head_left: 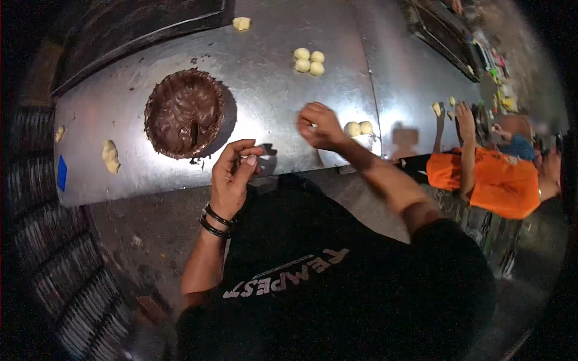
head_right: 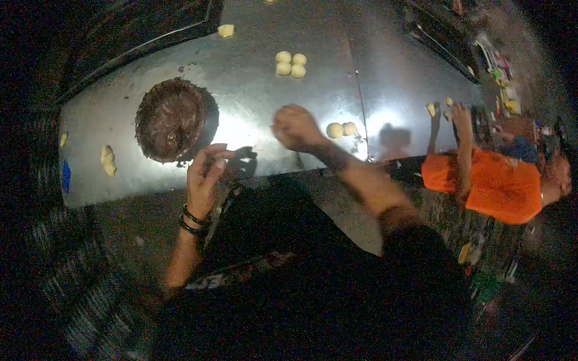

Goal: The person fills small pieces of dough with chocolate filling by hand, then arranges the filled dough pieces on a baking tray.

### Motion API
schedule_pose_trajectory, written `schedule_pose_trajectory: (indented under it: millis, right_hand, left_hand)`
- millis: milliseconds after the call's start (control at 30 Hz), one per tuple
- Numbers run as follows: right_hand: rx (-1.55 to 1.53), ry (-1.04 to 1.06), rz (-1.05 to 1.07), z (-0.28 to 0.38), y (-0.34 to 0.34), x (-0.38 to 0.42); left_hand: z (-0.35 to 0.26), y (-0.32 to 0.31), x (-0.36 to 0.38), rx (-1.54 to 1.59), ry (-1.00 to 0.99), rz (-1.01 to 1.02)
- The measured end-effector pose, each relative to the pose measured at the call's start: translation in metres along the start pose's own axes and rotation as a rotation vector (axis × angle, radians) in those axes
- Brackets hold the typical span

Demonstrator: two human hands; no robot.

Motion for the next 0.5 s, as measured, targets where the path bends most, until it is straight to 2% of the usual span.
schedule_pose_trajectory:
  millis: [33, 67, 100, 133, 200, 233, 267, 300, 400, 433, 467, 500]
  right_hand:
    - [-0.021, 0.056, -0.121, -0.003, -0.013, 0.000]
    - [0.164, 0.008, -0.105, 0.010, -0.025, 0.013]
    - [0.267, 0.001, 0.111, 0.013, -0.037, 0.029]
    - [0.364, -0.031, 0.244, -0.006, -0.044, 0.041]
    - [0.558, -0.056, 0.525, -0.041, -0.057, 0.069]
    - [0.434, -0.041, 0.421, -0.049, -0.050, 0.056]
    - [0.309, -0.013, 0.322, -0.058, -0.044, 0.043]
    - [0.217, 0.150, -0.219, -0.033, -0.005, 0.025]
    - [0.230, -0.099, -0.347, -0.027, -0.011, 0.007]
    - [0.183, -0.119, -0.259, -0.027, -0.019, 0.015]
    - [0.192, -0.052, -0.177, -0.028, -0.020, 0.026]
    - [0.205, 0.013, -0.100, -0.031, -0.019, 0.040]
  left_hand:
    - [0.001, -0.006, -0.002, -0.008, 0.017, 0.047]
    - [0.000, -0.008, -0.001, -0.027, 0.036, 0.074]
    - [-0.003, -0.005, 0.002, -0.063, 0.058, 0.076]
    - [0.004, -0.001, 0.005, 0.013, 0.059, 0.069]
    - [0.003, 0.010, 0.013, -0.049, 0.015, 0.029]
    - [0.004, 0.017, 0.015, -0.019, 0.006, -0.023]
    - [0.003, 0.031, 0.020, 0.005, 0.018, -0.131]
    - [0.001, 0.042, 0.022, 0.037, 0.020, -0.227]
    - [-0.012, 0.117, 0.037, -0.137, -0.097, -0.730]
    - [-0.016, 0.150, 0.045, -0.218, -0.130, -0.911]
    - [-0.010, 0.190, 0.048, -0.179, -0.249, -1.052]
    - [-0.009, 0.225, 0.055, -0.230, -0.247, -1.256]
Point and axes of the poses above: each hand's wrist, its own x-axis away from the middle knuckle, its own y-axis out of the back of the hand, z = x × y, the point moved 6 cm from there along -x, towards the middle knuckle, and after that the axes turned 2 degrees about x, right-handed, at the moved point
